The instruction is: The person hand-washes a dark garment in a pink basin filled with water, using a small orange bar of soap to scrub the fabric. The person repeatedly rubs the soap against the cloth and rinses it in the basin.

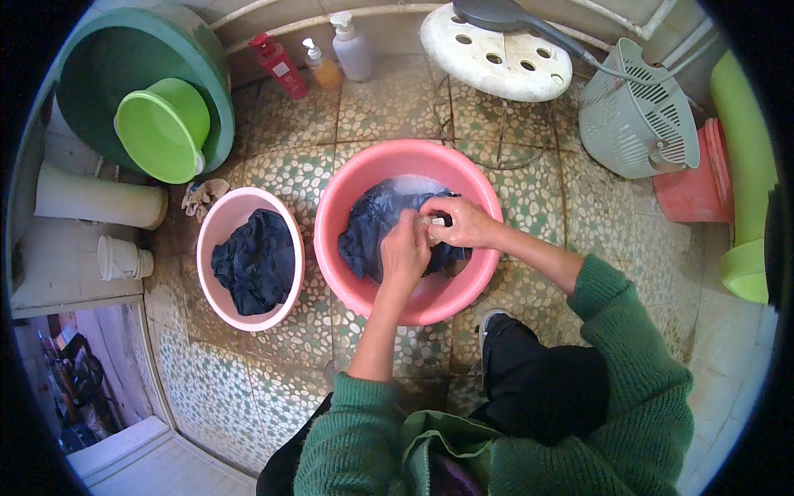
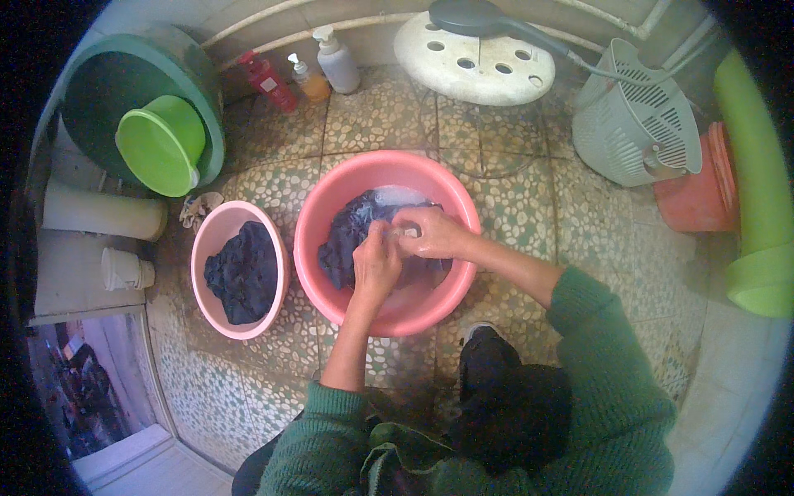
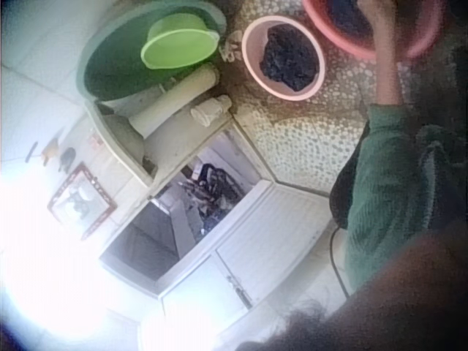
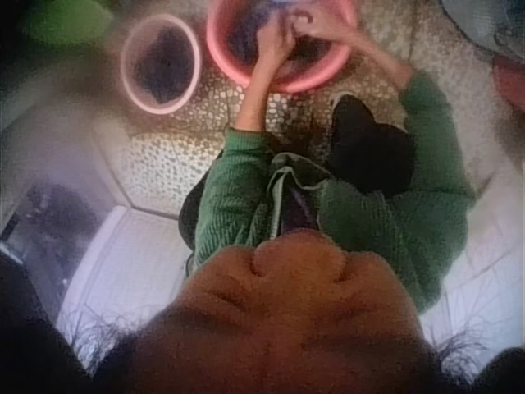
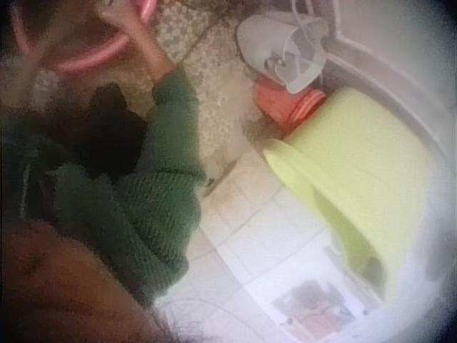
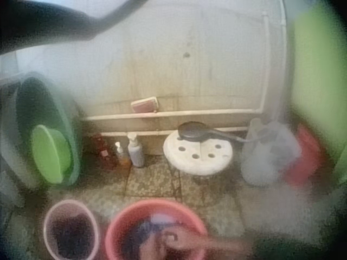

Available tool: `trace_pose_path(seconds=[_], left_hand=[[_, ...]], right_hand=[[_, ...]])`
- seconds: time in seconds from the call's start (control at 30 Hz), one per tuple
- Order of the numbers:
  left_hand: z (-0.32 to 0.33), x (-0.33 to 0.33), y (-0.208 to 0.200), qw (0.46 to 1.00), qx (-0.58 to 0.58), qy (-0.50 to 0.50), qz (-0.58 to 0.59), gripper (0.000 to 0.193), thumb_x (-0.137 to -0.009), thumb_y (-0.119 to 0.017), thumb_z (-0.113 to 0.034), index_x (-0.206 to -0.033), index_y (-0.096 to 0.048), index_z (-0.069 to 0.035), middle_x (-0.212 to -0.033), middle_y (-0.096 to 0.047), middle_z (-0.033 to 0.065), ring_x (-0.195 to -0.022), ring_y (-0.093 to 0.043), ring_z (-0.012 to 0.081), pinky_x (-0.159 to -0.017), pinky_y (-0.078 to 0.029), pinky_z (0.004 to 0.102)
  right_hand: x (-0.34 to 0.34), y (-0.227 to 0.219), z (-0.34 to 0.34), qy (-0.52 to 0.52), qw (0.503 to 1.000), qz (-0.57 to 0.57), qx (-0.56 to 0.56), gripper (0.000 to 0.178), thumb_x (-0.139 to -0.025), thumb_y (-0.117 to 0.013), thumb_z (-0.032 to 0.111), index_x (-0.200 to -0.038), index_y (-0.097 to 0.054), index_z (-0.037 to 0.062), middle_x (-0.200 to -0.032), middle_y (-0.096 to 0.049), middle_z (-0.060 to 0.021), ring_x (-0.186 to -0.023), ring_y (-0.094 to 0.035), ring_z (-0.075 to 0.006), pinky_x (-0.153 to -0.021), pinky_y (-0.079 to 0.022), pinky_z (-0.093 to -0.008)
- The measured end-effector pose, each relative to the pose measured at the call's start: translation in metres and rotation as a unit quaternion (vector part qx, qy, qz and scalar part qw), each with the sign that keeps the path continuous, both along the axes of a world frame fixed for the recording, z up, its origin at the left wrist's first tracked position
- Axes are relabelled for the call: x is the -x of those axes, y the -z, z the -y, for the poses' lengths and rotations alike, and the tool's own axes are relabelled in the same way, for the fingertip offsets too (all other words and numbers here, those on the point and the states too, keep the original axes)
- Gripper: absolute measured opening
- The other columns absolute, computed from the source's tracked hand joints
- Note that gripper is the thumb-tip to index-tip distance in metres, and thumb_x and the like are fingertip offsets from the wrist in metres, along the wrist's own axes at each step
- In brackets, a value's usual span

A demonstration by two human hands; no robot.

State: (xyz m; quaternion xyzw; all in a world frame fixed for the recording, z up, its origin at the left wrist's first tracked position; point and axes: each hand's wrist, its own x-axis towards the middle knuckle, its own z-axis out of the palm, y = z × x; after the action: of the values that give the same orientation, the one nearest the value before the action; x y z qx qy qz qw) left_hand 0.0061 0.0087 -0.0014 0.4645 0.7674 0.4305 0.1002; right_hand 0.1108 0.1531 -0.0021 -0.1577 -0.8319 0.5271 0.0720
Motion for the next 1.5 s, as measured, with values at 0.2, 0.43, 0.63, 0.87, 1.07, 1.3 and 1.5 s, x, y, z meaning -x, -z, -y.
trace_pose_path(seconds=[0.2,0.43,0.63,0.87,1.07,1.3,1.5], left_hand=[[0.005,0.018,0.028,0.990,0.007,-0.014,0.138,0.006,-0.090,-0.061,-0.007,-0.087,-0.064,-0.003,-0.083,-0.068,0.0133,-0.066,-0.064,0.0220,-0.062,-0.051,0.0316],[0.003,0.022,0.002,0.759,0.058,0.012,0.648,0.011,-0.092,-0.062,-0.007,-0.100,-0.067,-0.001,-0.093,-0.064,0.0022,-0.076,-0.060,0.0115,-0.063,-0.048,0.0295],[0.003,0.018,0.002,0.729,-0.020,-0.022,0.684,0.021,-0.088,-0.061,-0.003,-0.108,-0.067,0.002,-0.104,-0.067,0.0046,-0.090,-0.062,0.0127,-0.081,-0.050,0.0283],[0.000,0.022,0.004,0.764,-0.026,-0.003,0.644,0.023,-0.085,-0.059,0.001,-0.106,-0.067,0.003,-0.098,-0.067,0.0035,-0.082,-0.062,0.0107,-0.074,-0.049,0.0245],[0.000,0.026,-0.002,0.787,0.022,0.034,0.616,0.016,-0.087,-0.058,0.000,-0.100,-0.068,0.002,-0.081,-0.064,0.0017,-0.065,-0.057,0.0073,-0.058,-0.045,0.0211],[-0.007,0.020,-0.006,0.833,0.086,0.012,0.546,0.011,-0.090,-0.056,-0.001,-0.094,-0.066,0.001,-0.077,-0.064,0.0036,-0.065,-0.059,0.0120,-0.060,-0.048,0.0262],[-0.008,0.025,0.025,0.970,0.010,0.042,0.241,0.025,-0.085,-0.062,-0.004,-0.108,-0.060,0.002,-0.103,-0.065,0.0132,-0.097,-0.064,0.0254,-0.081,-0.052,0.0363]], right_hand=[[0.003,0.003,0.002,-0.014,1.000,0.005,0.015,0.028,-0.086,-0.067,0.026,-0.105,-0.067,0.0054,-0.093,-0.070,-0.0141,-0.086,-0.067,-0.0252,-0.077,-0.052,-0.0389],[-0.003,-0.005,0.005,0.018,0.999,0.011,-0.037,0.013,-0.083,-0.066,0.008,-0.095,-0.064,0.0037,-0.086,-0.067,-0.0113,-0.080,-0.067,-0.0242,-0.074,-0.052,-0.0356],[-0.007,-0.003,0.013,0.100,0.958,-0.134,-0.234,0.018,-0.080,-0.070,0.015,-0.097,-0.067,0.0091,-0.093,-0.066,-0.0088,-0.092,-0.064,-0.0309,-0.079,-0.052,-0.0409],[-0.002,-0.015,0.007,0.001,0.940,-0.182,-0.289,0.019,-0.075,-0.070,0.007,-0.094,-0.069,0.0085,-0.090,-0.064,-0.0057,-0.090,-0.062,-0.0266,-0.078,-0.052,-0.0371],[0.006,-0.023,-0.003,-0.128,0.901,-0.191,-0.367,0.024,-0.073,-0.067,0.000,-0.096,-0.068,0.0052,-0.081,-0.058,-0.0066,-0.083,-0.060,-0.0262,-0.070,-0.051,-0.0375],[0.009,-0.018,-0.007,-0.128,0.947,-0.092,-0.280,0.022,-0.076,-0.067,-0.001,-0.096,-0.058,0.0027,-0.082,-0.056,-0.0104,-0.086,-0.057,-0.0302,-0.070,-0.049,-0.0403],[0.008,-0.020,-0.002,-0.009,0.998,0.021,-0.057,0.012,-0.084,-0.064,0.003,-0.091,-0.053,0.0021,-0.086,-0.058,-0.0158,-0.086,-0.058,-0.0360,-0.074,-0.047,-0.0439]])
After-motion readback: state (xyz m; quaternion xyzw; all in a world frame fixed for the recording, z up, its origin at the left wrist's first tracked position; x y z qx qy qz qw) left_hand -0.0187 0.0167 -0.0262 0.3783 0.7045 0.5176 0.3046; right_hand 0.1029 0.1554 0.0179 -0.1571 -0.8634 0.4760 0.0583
